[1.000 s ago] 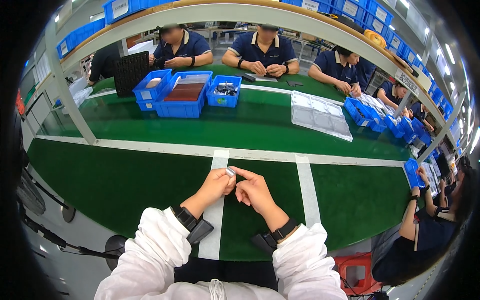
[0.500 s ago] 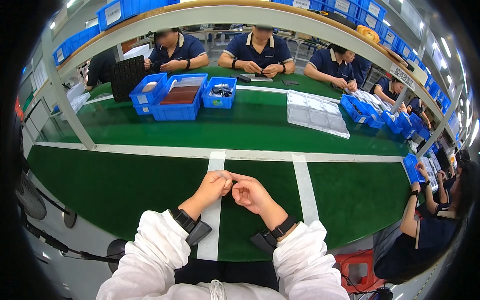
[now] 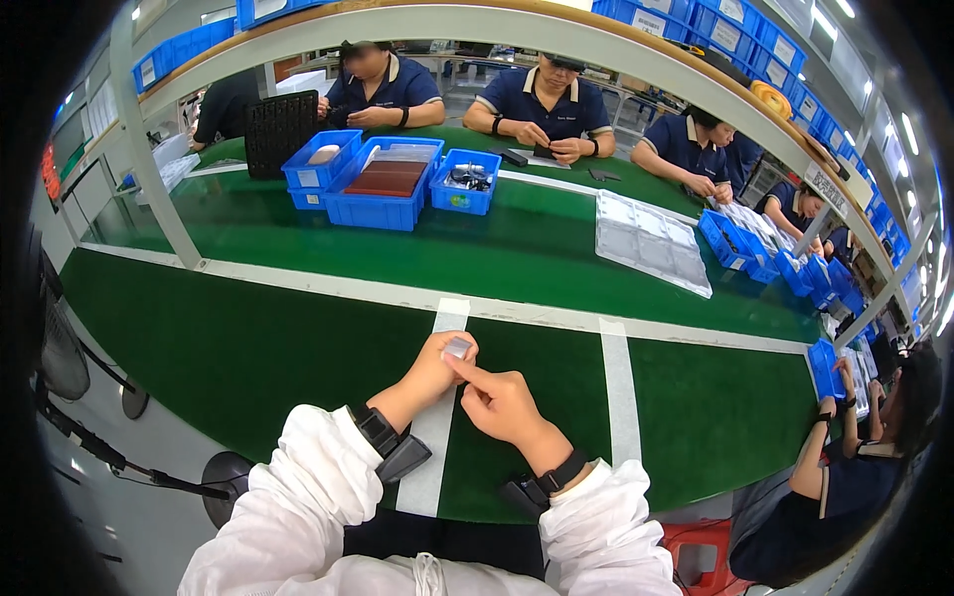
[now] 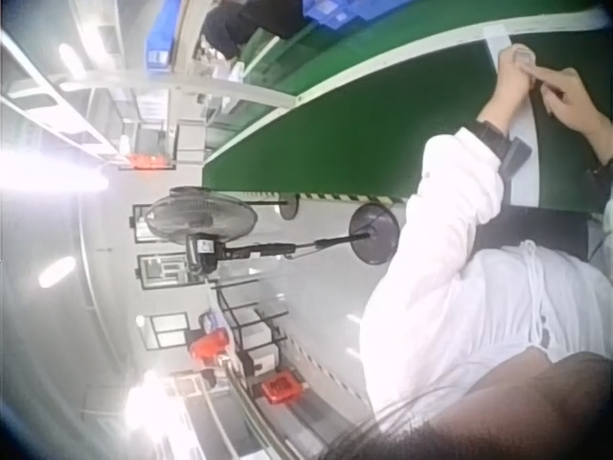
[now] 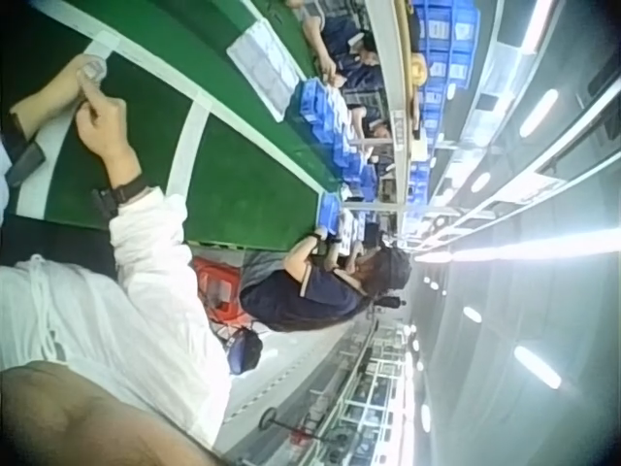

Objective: Assemble small plastic or electronic components on a manufacturing line workbench.

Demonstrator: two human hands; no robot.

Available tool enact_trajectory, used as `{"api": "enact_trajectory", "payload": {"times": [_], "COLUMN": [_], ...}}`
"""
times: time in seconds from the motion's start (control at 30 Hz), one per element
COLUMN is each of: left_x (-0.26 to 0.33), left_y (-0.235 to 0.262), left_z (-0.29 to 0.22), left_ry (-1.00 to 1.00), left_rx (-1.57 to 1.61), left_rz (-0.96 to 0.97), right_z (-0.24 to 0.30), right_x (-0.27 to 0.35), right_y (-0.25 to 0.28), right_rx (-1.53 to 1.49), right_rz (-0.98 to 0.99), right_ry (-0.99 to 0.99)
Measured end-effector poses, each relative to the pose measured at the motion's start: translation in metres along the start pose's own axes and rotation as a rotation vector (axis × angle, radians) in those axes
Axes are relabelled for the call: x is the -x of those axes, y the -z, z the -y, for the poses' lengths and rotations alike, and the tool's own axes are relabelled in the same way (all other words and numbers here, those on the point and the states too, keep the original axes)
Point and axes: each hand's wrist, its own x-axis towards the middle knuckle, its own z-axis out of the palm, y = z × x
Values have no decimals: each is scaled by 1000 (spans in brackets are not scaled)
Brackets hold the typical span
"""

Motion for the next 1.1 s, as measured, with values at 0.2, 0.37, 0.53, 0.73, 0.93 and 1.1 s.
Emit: {"api": "enact_trajectory", "payload": {"times": [0.2,0.37,0.53,0.73,0.93,1.1], "left_x": [-5,-4,0,1,3,-2], "left_y": [-3,-6,-9,-7,-10,-8], "left_z": [2,-1,-7,-6,-7,-4], "left_ry": [132,112,127,27,38,84], "left_rx": [267,177,51,-13,-8,-108], "left_rz": [-37,-33,10,102,59,11], "right_z": [3,0,-6,-2,-6,8], "right_x": [-4,-1,-4,-8,-8,-3], "right_y": [1,3,11,14,13,10], "right_rx": [167,134,121,-420,-665,-341], "right_rz": [8,43,-168,-46,-57,-67], "right_ry": [182,160,-130,-538,-676,-171]}}
